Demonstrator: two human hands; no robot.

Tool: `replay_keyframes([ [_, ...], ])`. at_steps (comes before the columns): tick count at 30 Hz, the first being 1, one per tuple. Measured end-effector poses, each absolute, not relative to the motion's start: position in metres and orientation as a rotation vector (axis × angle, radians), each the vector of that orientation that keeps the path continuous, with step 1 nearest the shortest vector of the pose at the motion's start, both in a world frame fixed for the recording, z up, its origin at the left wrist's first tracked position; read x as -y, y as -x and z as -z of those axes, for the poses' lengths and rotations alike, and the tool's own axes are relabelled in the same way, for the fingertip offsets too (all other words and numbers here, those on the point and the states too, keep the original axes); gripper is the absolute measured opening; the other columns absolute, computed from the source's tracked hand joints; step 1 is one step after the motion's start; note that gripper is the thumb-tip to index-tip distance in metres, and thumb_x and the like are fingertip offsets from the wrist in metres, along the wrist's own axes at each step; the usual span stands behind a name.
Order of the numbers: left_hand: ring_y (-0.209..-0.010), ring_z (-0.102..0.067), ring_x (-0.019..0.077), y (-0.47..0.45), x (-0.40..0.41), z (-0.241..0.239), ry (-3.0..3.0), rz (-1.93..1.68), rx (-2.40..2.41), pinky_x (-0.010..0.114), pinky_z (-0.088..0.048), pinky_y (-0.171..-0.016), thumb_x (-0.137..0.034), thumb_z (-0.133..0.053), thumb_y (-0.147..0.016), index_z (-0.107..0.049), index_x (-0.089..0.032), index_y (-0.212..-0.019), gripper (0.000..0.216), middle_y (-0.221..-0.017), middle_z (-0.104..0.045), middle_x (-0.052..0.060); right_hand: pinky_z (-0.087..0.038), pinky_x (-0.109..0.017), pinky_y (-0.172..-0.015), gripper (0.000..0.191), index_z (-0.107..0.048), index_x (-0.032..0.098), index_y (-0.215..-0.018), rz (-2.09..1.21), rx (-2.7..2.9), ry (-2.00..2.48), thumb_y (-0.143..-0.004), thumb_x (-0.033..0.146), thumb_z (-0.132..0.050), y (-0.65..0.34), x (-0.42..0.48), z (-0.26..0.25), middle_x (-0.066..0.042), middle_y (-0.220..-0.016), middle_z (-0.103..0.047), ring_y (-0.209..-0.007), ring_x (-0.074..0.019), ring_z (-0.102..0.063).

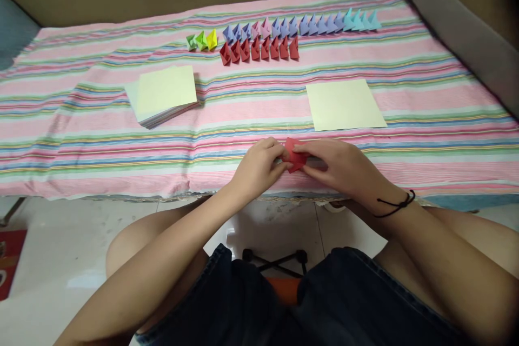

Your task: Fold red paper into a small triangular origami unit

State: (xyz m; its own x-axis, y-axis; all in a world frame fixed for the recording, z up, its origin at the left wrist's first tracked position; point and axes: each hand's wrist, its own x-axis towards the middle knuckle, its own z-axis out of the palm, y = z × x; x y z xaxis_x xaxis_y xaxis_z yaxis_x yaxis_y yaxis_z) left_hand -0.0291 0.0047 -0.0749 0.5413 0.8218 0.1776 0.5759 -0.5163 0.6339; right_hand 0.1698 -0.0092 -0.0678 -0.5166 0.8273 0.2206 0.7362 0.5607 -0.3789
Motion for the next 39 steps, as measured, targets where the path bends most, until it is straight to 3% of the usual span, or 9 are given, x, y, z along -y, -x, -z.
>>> replay_keyframes([
  [24, -0.079, -0.051, 0.0163, 0.033, -0.009, 0.075, -2.257, -0.626, -1.095, 0.028, -0.040, -0.069, -0.015, -0.063, -0.076, -0.058, -0.018, -0.079, 0.006, -0.081, -0.056, 0.001, -0.045, -0.031, -0.074, 0.019, -0.062, 0.022, -0.100, -0.402, 2.425, 1.234, -0.083, 0.024, -0.054, -0.171, 0.008, 0.067, -0.005, -0.101, -0.069, -0.091, -0.0215, -0.063],
  [30, -0.084, -0.054, 0.0150, 0.043, -0.015, 0.067, -2.211, -0.565, -0.941, 0.027, -0.042, -0.073, -0.004, -0.060, -0.074, -0.061, -0.018, -0.077, 0.015, -0.086, -0.057, 0.001, -0.046, -0.030, -0.074, 0.016, -0.062, 0.022, -0.096, -0.417, 2.392, 1.217, -0.081, 0.022, -0.055, -0.170, 0.006, 0.070, -0.004, -0.098, -0.069, -0.089, -0.0203, -0.063],
  [39, -0.068, -0.052, 0.0136, 0.040, -0.016, 0.069, -2.160, -0.602, -1.091, 0.026, -0.039, -0.063, -0.020, -0.060, -0.081, -0.060, -0.017, -0.078, 0.004, -0.073, -0.059, 0.000, -0.046, -0.030, -0.071, 0.014, -0.063, 0.023, -0.094, -0.459, 2.335, 1.195, -0.082, 0.021, -0.055, -0.166, 0.008, 0.066, -0.004, -0.095, -0.069, -0.088, -0.0205, -0.063],
])
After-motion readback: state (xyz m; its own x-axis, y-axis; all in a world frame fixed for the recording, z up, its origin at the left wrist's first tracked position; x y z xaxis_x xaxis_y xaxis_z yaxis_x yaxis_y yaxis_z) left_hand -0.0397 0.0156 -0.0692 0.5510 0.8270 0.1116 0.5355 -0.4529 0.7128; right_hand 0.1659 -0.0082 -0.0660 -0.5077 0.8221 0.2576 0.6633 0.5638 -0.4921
